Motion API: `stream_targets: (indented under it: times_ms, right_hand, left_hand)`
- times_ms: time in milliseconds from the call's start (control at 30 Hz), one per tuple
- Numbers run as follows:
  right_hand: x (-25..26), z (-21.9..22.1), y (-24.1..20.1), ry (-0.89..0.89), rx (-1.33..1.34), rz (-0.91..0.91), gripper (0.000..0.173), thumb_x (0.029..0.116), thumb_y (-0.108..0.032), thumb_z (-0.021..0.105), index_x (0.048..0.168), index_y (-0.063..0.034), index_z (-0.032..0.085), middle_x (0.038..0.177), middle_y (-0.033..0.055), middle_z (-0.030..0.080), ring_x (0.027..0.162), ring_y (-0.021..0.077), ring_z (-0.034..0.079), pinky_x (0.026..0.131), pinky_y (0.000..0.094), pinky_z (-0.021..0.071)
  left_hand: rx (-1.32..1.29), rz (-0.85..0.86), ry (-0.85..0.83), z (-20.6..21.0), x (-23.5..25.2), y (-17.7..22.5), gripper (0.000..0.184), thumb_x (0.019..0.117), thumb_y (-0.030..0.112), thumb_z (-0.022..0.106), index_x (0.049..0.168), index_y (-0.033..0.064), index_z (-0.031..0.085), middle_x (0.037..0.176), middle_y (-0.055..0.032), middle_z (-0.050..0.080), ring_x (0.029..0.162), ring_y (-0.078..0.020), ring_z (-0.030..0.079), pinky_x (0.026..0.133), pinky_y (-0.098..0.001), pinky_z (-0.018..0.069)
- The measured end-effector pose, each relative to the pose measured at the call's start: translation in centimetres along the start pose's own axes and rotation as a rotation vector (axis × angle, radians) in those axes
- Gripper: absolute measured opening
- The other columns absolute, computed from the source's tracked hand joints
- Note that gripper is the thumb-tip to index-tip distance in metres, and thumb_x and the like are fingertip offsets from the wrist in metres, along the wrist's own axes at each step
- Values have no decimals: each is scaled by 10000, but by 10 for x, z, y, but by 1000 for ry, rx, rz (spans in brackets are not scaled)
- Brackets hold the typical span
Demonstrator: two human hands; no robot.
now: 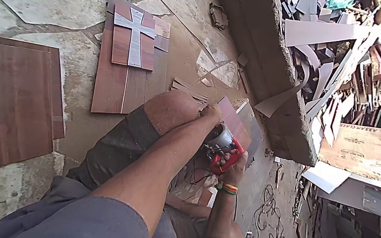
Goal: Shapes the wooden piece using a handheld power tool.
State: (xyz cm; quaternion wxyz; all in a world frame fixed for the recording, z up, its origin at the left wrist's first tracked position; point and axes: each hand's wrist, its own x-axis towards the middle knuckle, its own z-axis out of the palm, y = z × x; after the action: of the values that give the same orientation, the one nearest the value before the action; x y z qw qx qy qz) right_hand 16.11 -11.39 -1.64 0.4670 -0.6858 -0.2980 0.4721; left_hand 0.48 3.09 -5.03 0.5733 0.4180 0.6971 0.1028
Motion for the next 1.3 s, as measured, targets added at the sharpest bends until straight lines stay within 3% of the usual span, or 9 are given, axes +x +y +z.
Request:
stream_targets:
  times_ms: [433,833,1100,1300]
  right_hand:
    - [5,-1,0,-12,-14,-12,696,1078,-620,118,883,-105,543,517,-10,524,382,127,534,367,315,503]
    - [9,4,-1,-4,26,-4,680,1076,-627,132,890,-115,539,522,-15,524,382,119,536,363,305,502]
    - [13,5,0,-8,26,-27,680,1074,-624,112,896,-123,536,515,-17,522,373,120,526,357,309,497]
    - [14,8,-4,19,27,-15,675,1080,-619,122,907,-118,540,521,-17,525,378,121,533,357,305,497]
  left_hand:
    - [-50,-7,11,-1,-1,-1,366,1022,148,520,1349,-9,566,1376,-237,604,1277,-378,609,1002,-598,513]
    - [-19,6,-9,-2,0,-2,382,1017,137,535,1356,-38,560,1395,-252,589,1294,-392,596,1015,-600,510]
    - [-26,1,-15,-3,2,-1,393,972,137,628,1325,-31,590,1375,-253,597,1269,-404,607,983,-615,521]
    - [-17,5,-18,-4,4,-2,391,987,136,602,1339,-33,581,1391,-252,591,1288,-397,598,1006,-609,513]
